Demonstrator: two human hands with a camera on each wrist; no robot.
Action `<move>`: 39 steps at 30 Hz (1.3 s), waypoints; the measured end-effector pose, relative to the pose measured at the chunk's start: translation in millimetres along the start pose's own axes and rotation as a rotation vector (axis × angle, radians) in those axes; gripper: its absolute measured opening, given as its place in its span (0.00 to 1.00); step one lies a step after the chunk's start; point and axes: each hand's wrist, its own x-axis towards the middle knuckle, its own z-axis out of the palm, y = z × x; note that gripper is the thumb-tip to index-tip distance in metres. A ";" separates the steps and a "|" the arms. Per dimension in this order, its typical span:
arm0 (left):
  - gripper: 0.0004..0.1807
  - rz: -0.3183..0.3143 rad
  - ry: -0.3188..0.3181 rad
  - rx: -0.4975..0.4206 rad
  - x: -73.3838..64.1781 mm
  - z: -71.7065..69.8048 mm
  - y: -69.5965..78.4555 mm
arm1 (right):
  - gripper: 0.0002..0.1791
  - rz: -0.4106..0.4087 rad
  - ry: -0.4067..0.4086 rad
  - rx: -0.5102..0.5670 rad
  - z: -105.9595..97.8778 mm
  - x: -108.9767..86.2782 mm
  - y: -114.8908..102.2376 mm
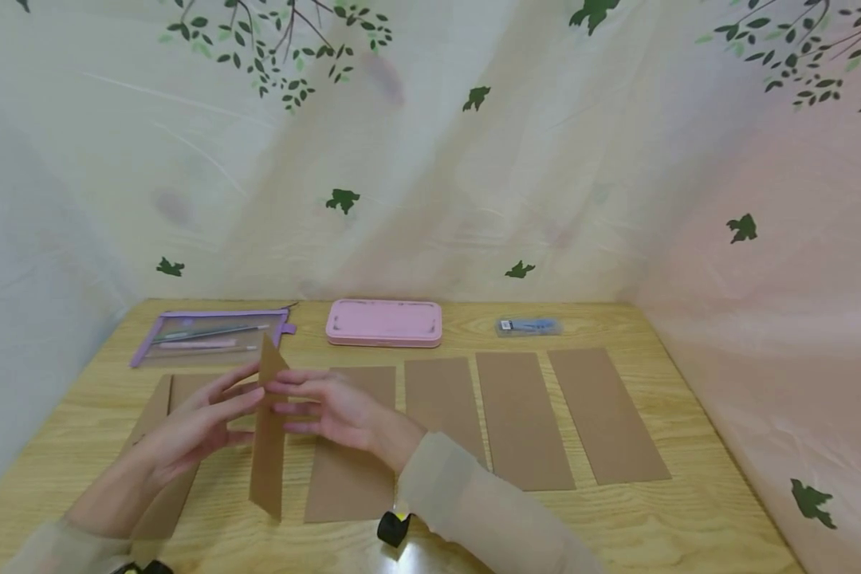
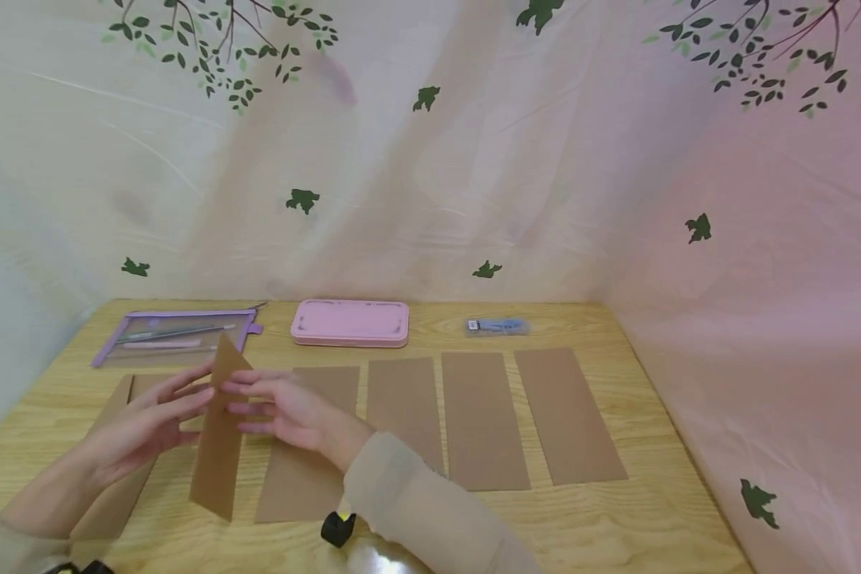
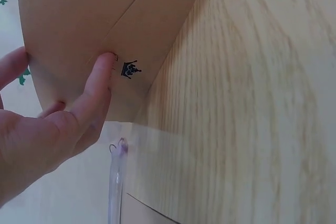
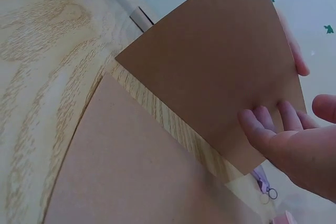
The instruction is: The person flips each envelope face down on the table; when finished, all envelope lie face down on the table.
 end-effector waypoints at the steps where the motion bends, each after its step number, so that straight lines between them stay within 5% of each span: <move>1: 0.40 0.002 0.001 -0.004 -0.9 -1.2 -1.2 | 0.24 0.004 -0.002 -0.005 -0.2 0.3 0.8; 9: 0.29 0.049 -0.007 -0.106 -7.3 -13.7 -14.4 | 0.23 0.038 0.024 -0.008 -3.7 6.2 8.4; 14: 0.18 0.019 0.035 -0.145 -10.3 -17.6 -17.8 | 0.25 0.064 0.018 0.017 -7.1 8.5 12.1; 25: 0.17 -0.023 0.079 -0.173 -15.9 -29.7 -26.3 | 0.26 0.150 0.030 0.087 -14.1 10.2 18.6; 35: 0.20 -0.004 0.040 -0.175 -15.8 -42.3 -41.7 | 0.27 0.181 0.060 0.108 -16.6 11.6 21.1; 39: 0.30 -0.033 0.064 -0.030 -15.8 -42.4 -40.5 | 0.27 0.179 0.069 0.108 -17.0 12.7 21.6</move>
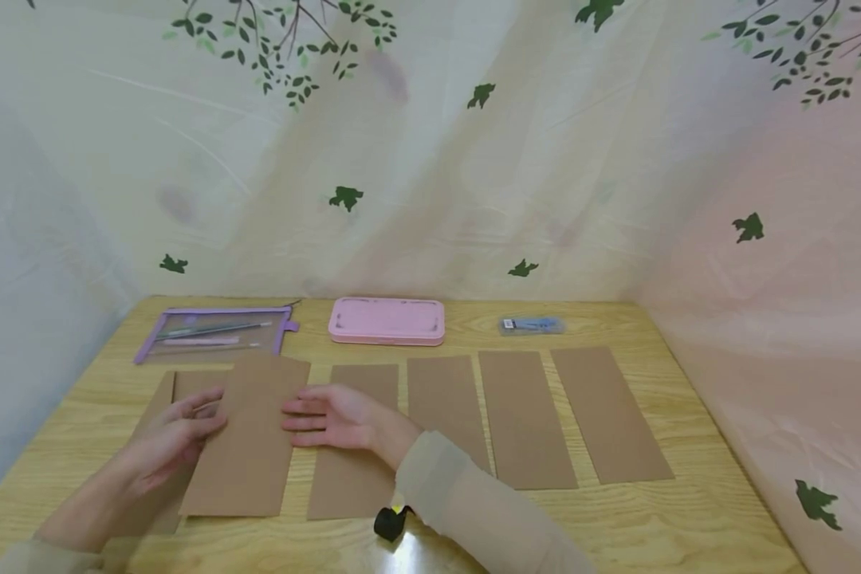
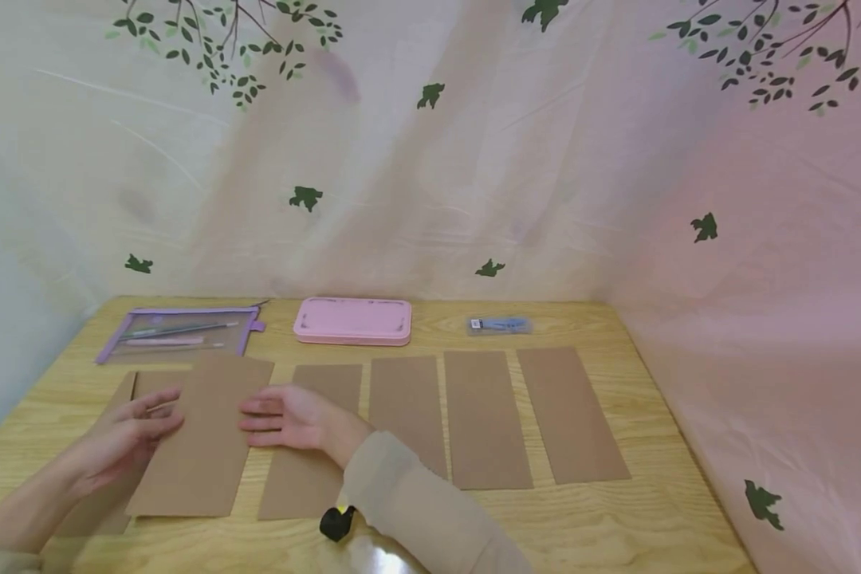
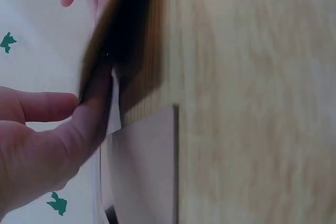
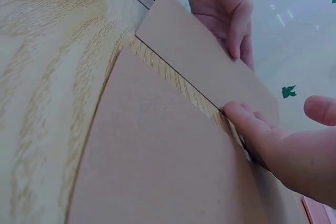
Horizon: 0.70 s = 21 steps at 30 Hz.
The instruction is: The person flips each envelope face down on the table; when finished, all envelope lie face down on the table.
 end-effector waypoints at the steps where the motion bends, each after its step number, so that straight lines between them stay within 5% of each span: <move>1: 0.32 -0.008 0.010 0.051 -0.5 0.6 1.0 | 0.27 -0.001 0.002 0.001 -0.2 0.1 0.0; 10: 0.34 0.003 0.110 0.450 -6.5 7.4 11.3 | 0.27 -0.018 0.028 -0.012 -7.4 -5.2 -3.6; 21: 0.34 0.063 0.138 0.570 -6.2 13.7 15.7 | 0.28 -0.028 0.027 -0.035 -16.1 -12.2 -6.8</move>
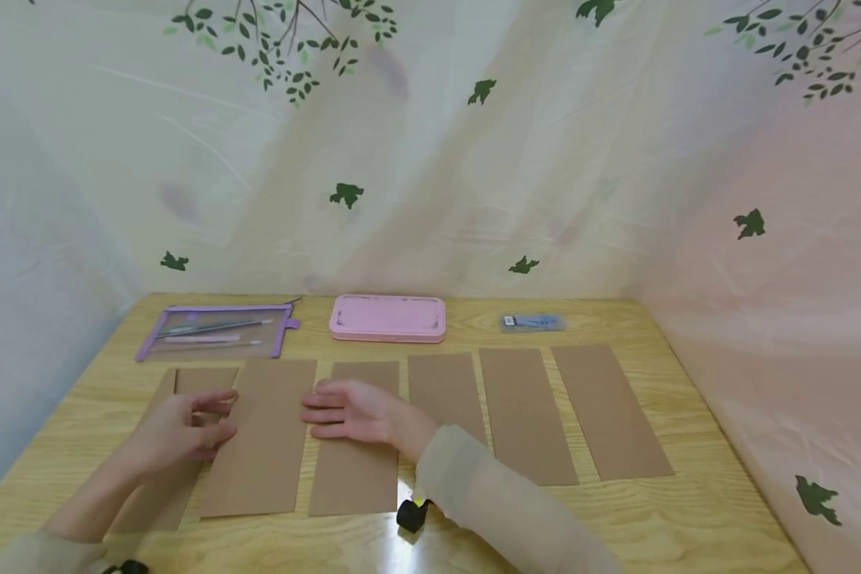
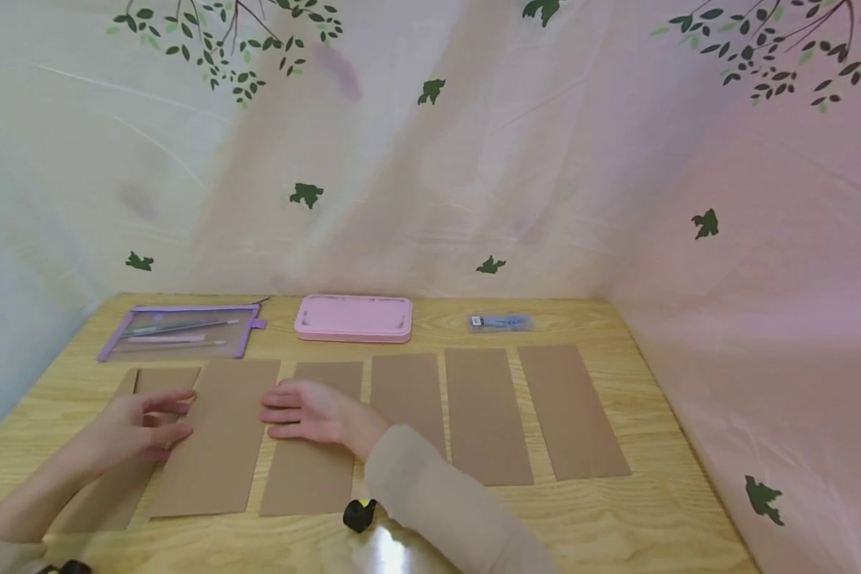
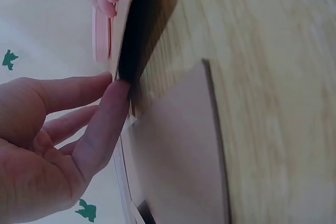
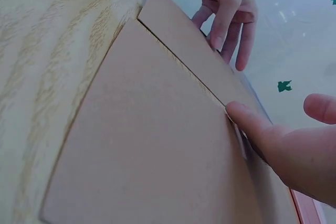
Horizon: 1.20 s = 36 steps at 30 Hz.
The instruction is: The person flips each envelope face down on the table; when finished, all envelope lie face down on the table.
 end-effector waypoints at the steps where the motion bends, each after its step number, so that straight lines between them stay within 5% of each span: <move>1: 0.34 0.003 -0.001 -0.001 0.4 0.4 0.0 | 0.28 -0.001 0.001 -0.002 -0.5 -0.3 -0.2; 23: 0.36 -0.010 -0.009 -0.099 2.5 -0.5 -2.7 | 0.28 -0.005 -0.022 -0.001 2.4 -3.1 -4.8; 31: 0.36 0.032 -0.001 -0.110 -0.6 -27.9 -4.8 | 0.32 -0.037 -0.103 0.036 23.7 -6.9 -11.7; 36: 0.32 0.107 0.054 -0.002 -5.2 -49.7 -11.4 | 0.31 -0.114 -0.166 0.072 36.9 -2.6 -11.0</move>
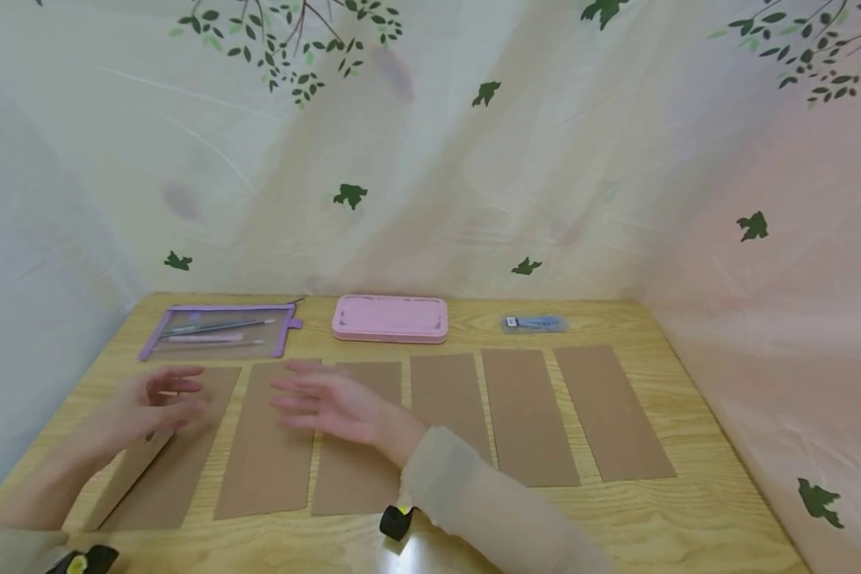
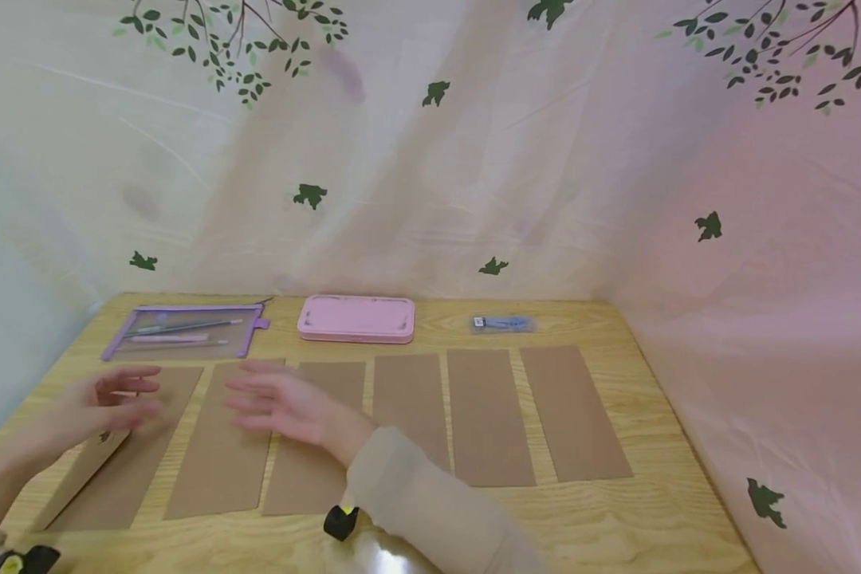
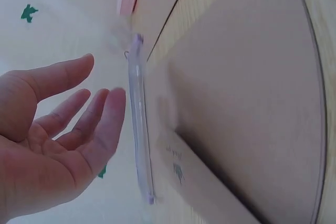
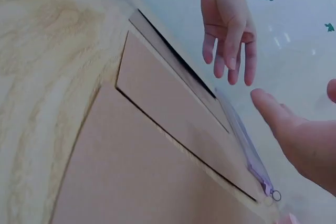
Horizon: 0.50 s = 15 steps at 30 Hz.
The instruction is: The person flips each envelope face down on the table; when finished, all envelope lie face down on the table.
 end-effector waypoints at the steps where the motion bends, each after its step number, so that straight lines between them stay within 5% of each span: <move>1: 0.31 -0.001 0.010 0.036 -1.1 -3.8 -0.6 | 0.31 -0.018 -0.006 0.005 1.7 1.6 1.3; 6: 0.35 -0.078 0.035 0.162 -4.9 -14.9 -7.7 | 0.29 -0.077 -0.010 0.030 8.7 11.7 12.8; 15: 0.36 -0.144 0.059 0.167 -10.8 -22.4 -25.7 | 0.31 -0.052 0.032 0.008 9.2 20.1 34.7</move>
